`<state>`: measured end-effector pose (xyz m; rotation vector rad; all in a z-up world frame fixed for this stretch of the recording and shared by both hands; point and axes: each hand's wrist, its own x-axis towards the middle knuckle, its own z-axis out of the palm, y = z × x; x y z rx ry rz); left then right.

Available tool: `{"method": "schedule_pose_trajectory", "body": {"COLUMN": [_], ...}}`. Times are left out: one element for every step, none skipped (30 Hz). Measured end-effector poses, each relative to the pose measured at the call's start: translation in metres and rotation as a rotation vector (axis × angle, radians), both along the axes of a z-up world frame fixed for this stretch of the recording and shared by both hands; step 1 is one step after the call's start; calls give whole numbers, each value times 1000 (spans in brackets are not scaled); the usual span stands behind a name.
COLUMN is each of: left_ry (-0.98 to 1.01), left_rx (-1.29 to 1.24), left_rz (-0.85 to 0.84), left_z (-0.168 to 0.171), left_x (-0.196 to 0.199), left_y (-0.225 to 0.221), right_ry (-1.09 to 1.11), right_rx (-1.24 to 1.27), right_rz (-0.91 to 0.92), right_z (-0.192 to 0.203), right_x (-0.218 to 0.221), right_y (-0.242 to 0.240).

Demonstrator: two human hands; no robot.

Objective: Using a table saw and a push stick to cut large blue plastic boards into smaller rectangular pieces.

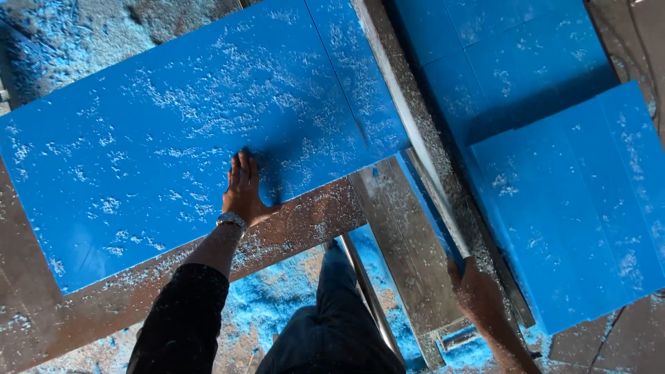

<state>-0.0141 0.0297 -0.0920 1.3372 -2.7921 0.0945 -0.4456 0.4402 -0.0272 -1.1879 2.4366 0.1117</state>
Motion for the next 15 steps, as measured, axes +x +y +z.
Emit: {"method": "schedule_pose_trajectory", "body": {"left_ry": [-27, -53, -50, -32, -18, -17, -5, 8, 8, 22, 33, 30, 31, 32, 34], "left_rx": [0, 0, -8, -27, -35, -32, -51, -69, -65, -49, -32, -27, -13, 1, 10], "left_rz": [30, 60, 54, 51, 48, 42, 46, 50, 52, 50, 49, 51, 63, 75, 72], "left_z": [5, 11, 9, 7, 5, 8, 12, 15, 18, 20, 24, 24, 22, 22, 26], "left_x": [-2, -5, -6, -7, -5, -4, -4, -4, -4, -5, -3, -4, -3, -2, -1], "left_y": [0, 1, -2, -4, 0, 0, 2, 2, 3, 3, 3, 3, 4, 4, 5], "right_ry": [-20, -39, -36, -4, 26, 26, -7, -41, -41, -1, 35, 32, 17, 2, 4], "right_rx": [2, 3, -5, -29, -41, -37, 0, 37, 41, 45, 49, 54, 42, 30, 40], "right_rz": [-7, -14, -20, 5, 31, 26, -1, -29, -26, -17, -7, -5, -6, -7, -10], "right_z": [1, 3, -3, -8, -11, -3, 7, 16, 18, 19, 20, 23, 23, 24, 31], "right_x": [1, 2, -1, -3, -2, 0, 2, 3, 3, 3, 5, 2, 3, 4, 3], "right_y": [-2, -4, -3, -3, 4, 0, -4, -8, -12, -15, -19, -27, -33, -39, -43]}}
